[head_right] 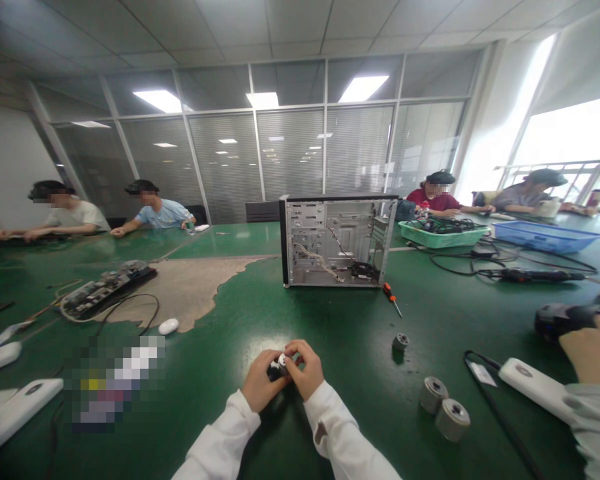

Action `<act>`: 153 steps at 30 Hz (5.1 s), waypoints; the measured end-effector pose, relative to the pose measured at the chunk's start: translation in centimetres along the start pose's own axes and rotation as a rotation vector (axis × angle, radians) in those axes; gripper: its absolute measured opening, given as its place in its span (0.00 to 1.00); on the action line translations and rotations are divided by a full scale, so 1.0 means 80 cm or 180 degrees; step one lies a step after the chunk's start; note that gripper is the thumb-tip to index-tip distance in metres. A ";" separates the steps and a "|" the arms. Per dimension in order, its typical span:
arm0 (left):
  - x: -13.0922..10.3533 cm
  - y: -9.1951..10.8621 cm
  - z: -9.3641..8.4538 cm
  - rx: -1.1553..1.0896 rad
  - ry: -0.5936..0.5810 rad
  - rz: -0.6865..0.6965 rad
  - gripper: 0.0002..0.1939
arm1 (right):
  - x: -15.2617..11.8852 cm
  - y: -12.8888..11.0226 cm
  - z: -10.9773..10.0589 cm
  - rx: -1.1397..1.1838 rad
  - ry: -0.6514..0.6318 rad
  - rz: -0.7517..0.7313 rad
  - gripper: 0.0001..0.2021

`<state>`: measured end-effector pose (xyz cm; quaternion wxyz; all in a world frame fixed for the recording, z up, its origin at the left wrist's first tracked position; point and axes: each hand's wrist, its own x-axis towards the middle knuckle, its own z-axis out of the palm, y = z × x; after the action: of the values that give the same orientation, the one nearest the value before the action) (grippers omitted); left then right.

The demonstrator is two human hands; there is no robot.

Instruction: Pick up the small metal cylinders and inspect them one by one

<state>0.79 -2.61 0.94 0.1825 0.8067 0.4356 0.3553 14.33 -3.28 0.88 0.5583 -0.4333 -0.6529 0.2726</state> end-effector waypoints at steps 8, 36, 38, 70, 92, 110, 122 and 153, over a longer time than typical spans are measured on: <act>-0.001 -0.001 0.001 -0.0046 0.0007 0.0031 0.15 | 0.001 -0.002 0.000 -0.0046 -0.0007 -0.0001 0.04; 0.000 -0.010 0.000 -0.0082 0.0225 -0.0170 0.16 | 0.010 0.012 -0.019 -0.0423 0.0283 -0.0265 0.04; 0.001 -0.013 -0.002 -0.0059 0.0306 -0.0272 0.16 | 0.010 0.023 -0.024 -0.0589 0.0147 -0.0218 0.04; 0.000 -0.035 0.003 -0.0319 0.0318 -0.0767 0.26 | 0.014 0.100 -0.070 -0.1839 -0.0516 0.0040 0.15; 0.000 -0.024 -0.002 -0.1079 0.0089 -0.0673 0.23 | -0.009 0.026 -0.031 -0.1289 -0.0497 -0.0674 0.22; 0.009 -0.030 0.009 -0.1567 -0.0126 -0.0716 0.19 | -0.031 0.027 -0.150 -0.3945 -0.0071 0.0338 0.12; 0.010 -0.031 0.011 -0.1546 -0.0094 -0.0704 0.18 | -0.044 0.020 -0.140 -0.4216 0.0093 0.0172 0.19; 0.016 -0.036 0.010 -0.1552 -0.0052 -0.0855 0.16 | -0.047 0.043 -0.263 -0.3844 0.0964 0.0634 0.10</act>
<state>0.19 0.10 -0.84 0.4202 0.6768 0.4388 0.4158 35.50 -7.61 0.95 0.2734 -0.7646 -0.5619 -0.1577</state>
